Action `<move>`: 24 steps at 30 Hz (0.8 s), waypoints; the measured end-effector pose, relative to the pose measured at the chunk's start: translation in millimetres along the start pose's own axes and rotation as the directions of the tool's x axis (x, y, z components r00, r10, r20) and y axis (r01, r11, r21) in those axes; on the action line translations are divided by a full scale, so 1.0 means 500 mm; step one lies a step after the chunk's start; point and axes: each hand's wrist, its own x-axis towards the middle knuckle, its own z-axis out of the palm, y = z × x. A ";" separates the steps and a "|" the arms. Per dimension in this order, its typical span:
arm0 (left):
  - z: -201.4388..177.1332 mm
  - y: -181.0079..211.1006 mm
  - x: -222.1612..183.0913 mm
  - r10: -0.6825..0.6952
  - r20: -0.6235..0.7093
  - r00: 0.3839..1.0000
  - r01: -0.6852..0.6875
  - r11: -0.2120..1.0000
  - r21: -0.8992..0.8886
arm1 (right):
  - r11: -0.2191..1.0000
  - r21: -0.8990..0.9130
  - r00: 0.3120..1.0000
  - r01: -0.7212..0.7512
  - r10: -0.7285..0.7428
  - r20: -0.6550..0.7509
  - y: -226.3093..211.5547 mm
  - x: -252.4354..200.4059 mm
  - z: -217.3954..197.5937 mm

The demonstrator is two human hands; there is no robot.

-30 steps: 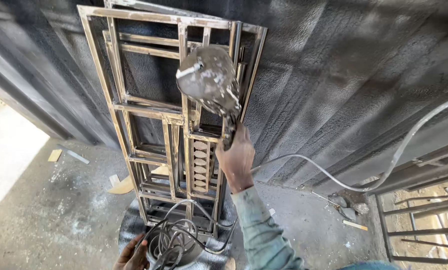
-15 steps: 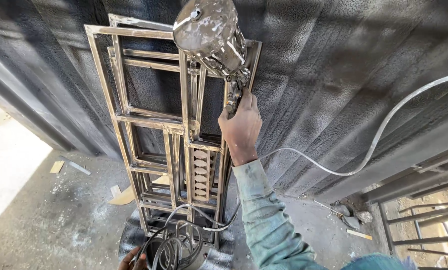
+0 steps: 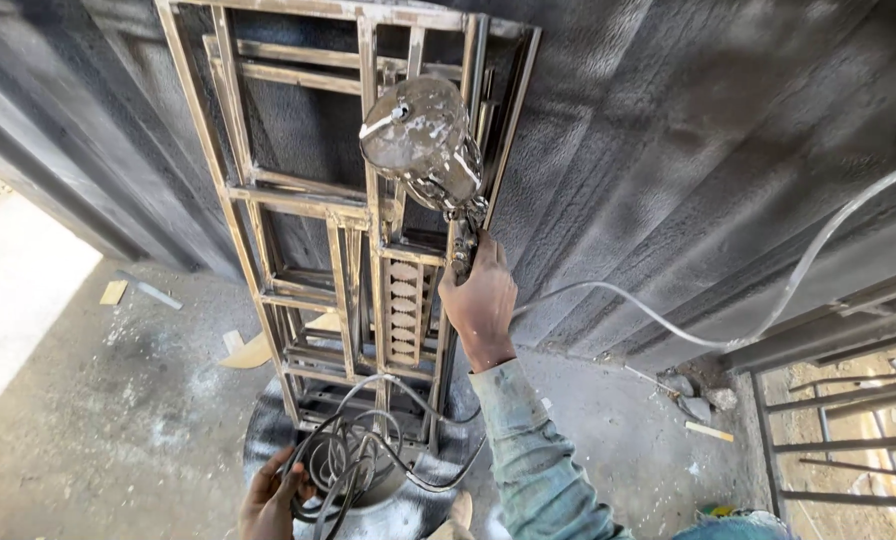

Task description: Spray painting a metal frame using a pneumatic spray gun

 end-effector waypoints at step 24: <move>0.024 0.071 -0.138 -0.100 0.146 0.984 0.037 0.923 0.383 | 0.996 0.014 0.965 -0.087 0.081 0.250 0.206 -0.322 0.141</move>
